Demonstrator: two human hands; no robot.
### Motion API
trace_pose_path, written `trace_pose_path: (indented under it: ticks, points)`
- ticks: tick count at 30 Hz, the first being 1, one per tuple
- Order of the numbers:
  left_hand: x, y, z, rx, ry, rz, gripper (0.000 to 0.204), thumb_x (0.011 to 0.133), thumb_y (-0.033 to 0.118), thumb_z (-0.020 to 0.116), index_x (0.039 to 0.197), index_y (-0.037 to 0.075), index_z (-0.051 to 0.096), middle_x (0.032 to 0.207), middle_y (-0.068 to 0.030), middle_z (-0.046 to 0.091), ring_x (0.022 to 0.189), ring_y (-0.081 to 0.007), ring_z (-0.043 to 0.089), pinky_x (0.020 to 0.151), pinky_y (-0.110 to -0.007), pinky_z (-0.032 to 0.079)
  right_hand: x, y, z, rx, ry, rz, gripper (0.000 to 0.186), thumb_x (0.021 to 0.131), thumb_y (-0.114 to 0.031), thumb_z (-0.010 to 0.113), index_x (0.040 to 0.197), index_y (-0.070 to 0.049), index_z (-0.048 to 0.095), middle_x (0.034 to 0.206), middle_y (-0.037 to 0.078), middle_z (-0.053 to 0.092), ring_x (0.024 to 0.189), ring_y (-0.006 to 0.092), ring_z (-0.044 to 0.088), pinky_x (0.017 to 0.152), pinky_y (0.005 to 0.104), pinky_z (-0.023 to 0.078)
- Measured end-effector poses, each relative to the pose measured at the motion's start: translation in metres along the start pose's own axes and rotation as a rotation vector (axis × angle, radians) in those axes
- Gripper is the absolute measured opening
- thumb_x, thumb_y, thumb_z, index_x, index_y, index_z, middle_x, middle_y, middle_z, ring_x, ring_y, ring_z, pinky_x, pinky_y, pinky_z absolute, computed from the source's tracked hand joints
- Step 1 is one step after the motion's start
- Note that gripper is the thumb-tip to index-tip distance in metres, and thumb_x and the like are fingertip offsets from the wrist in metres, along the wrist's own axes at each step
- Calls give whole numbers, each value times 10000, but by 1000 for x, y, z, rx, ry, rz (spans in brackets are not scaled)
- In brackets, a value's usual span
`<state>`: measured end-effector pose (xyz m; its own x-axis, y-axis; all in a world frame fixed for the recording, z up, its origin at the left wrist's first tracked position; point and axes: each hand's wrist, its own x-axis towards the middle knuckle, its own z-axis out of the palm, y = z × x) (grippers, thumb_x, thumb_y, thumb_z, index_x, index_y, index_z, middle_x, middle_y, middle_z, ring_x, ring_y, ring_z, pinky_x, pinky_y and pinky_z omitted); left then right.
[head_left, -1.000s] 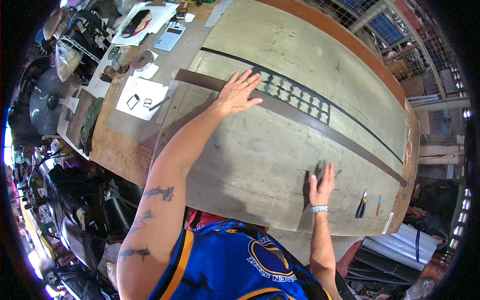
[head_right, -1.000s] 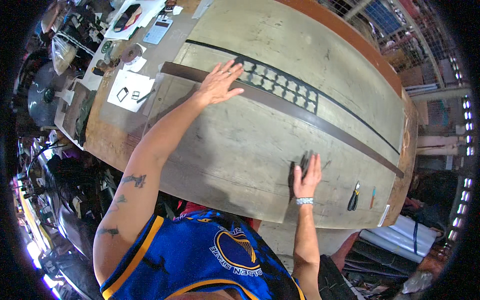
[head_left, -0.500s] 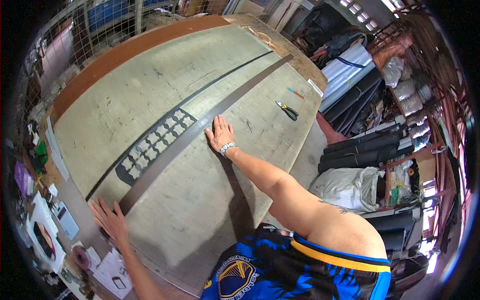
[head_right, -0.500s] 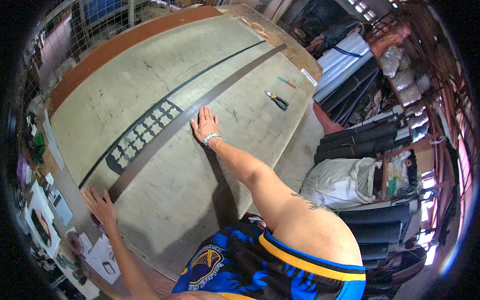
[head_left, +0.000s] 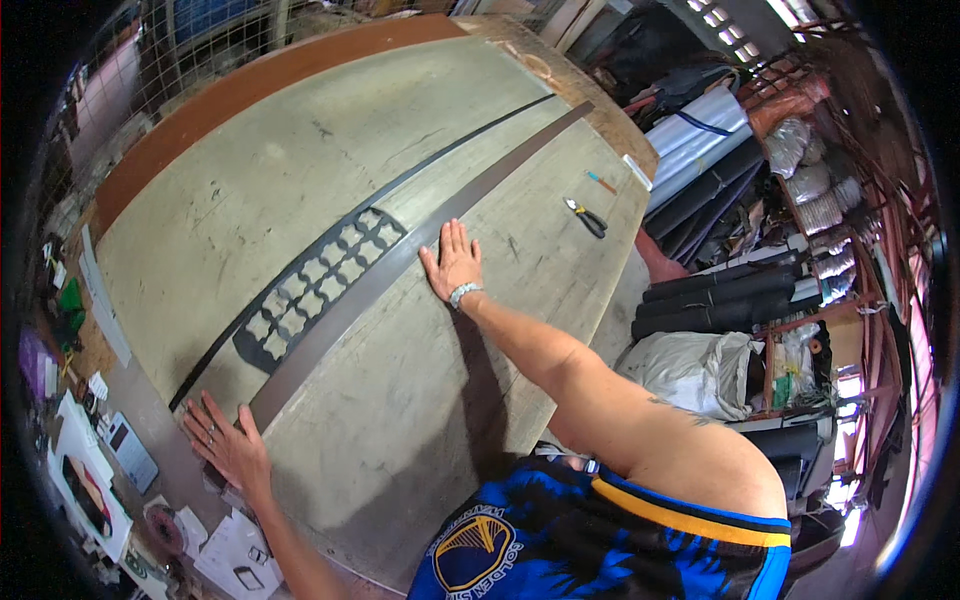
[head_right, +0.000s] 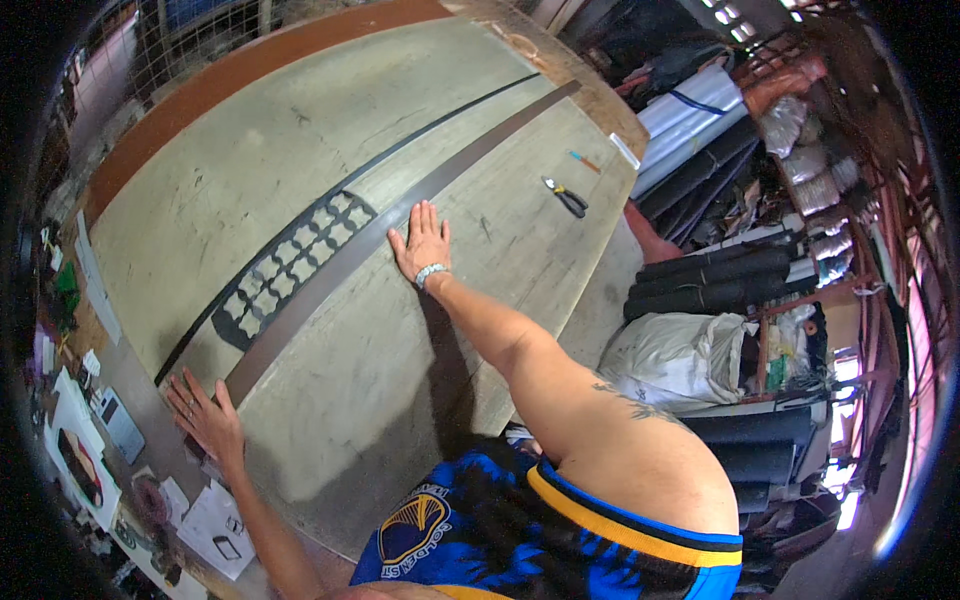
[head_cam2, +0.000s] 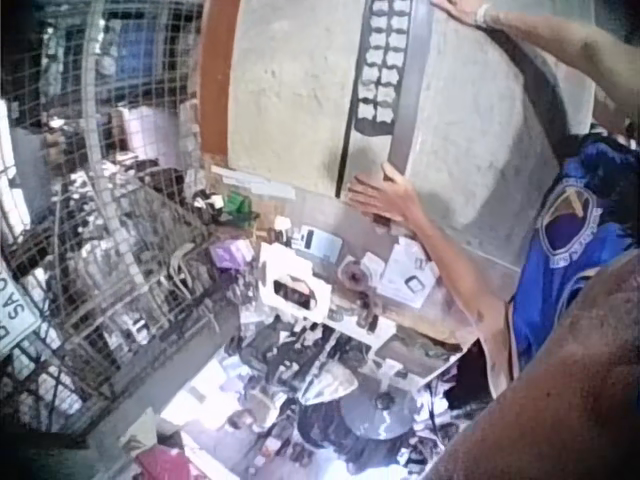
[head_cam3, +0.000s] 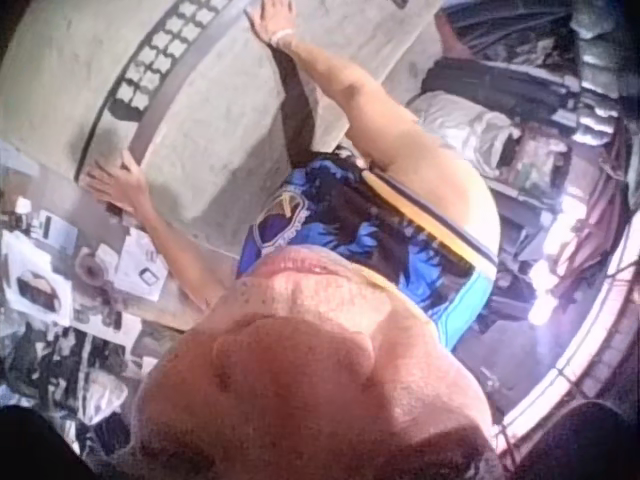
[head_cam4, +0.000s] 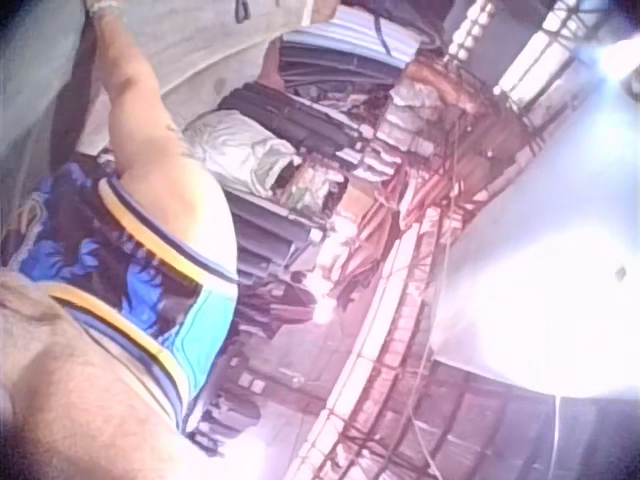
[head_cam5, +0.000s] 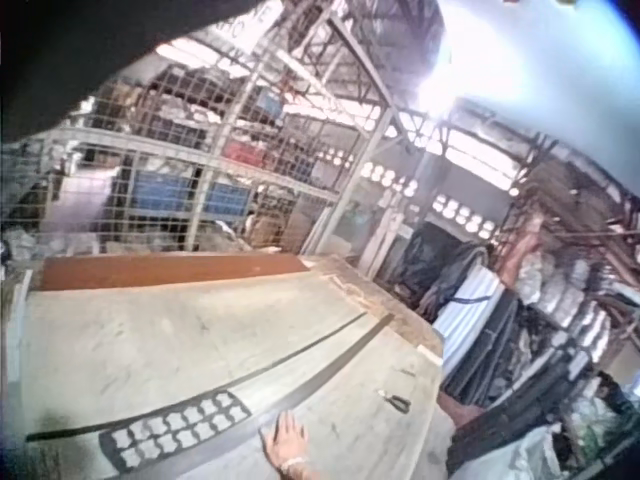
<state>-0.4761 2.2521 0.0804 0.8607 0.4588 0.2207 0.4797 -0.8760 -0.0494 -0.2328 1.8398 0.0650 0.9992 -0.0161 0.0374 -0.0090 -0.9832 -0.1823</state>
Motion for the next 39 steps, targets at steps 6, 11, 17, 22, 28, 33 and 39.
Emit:
trace_pose_path:
  ticks: [6,11,17,22,28,33,39]
  points:
    - [2,16,0,-207,70,49,736,946,444,619,1541,107,346,1589,-214,310,1480,-406,254,1193,-574,199,6,6,4,-41,123,-72,752,1012,-512,421,1558,-14,283,1644,181,227,1531,309,192,1213,537,165]
    - [16,101,-47,-490,-104,309,733,918,449,641,1508,83,406,1600,-152,325,1495,-381,243,1202,-543,202,15,18,3,-16,132,-458,618,1031,-390,470,1554,-87,344,1632,154,278,1518,308,237,1203,538,176]
    - [-8,101,-8,-394,-143,214,767,968,580,497,1536,83,362,1617,-92,311,1531,-290,183,1229,-515,157,13,14,4,32,6,-625,574,1012,-339,514,1491,-32,442,1585,199,356,1485,358,301,1205,488,215]
    - [-17,105,-15,-344,-86,210,767,962,620,468,1522,101,396,1606,-58,353,1521,-271,235,1229,-512,138,12,31,-19,99,51,-738,563,1027,-323,523,1443,52,469,1514,242,443,1429,390,375,1204,469,250]
    - [-30,104,14,-280,36,151,706,992,595,419,1528,136,396,1618,-39,335,1533,-253,198,1232,-506,131,25,46,7,-38,89,-634,656,1030,-465,484,1482,10,438,1557,205,396,1445,350,358,1181,457,297]
    - [-32,92,-37,-388,202,-10,590,884,394,680,1374,101,528,1486,-129,450,1414,-335,355,1141,-501,305,12,28,-17,243,103,-738,460,1001,-250,553,1347,54,565,1418,262,531,1348,400,471,1138,455,349]
    - [-62,88,-34,-302,164,-413,780,854,465,723,1424,1,461,1539,-231,356,1439,-416,314,1157,-530,288,12,30,-1,80,83,-562,558,1039,-376,458,1499,-60,439,1587,136,378,1491,312,295,1204,483,205]
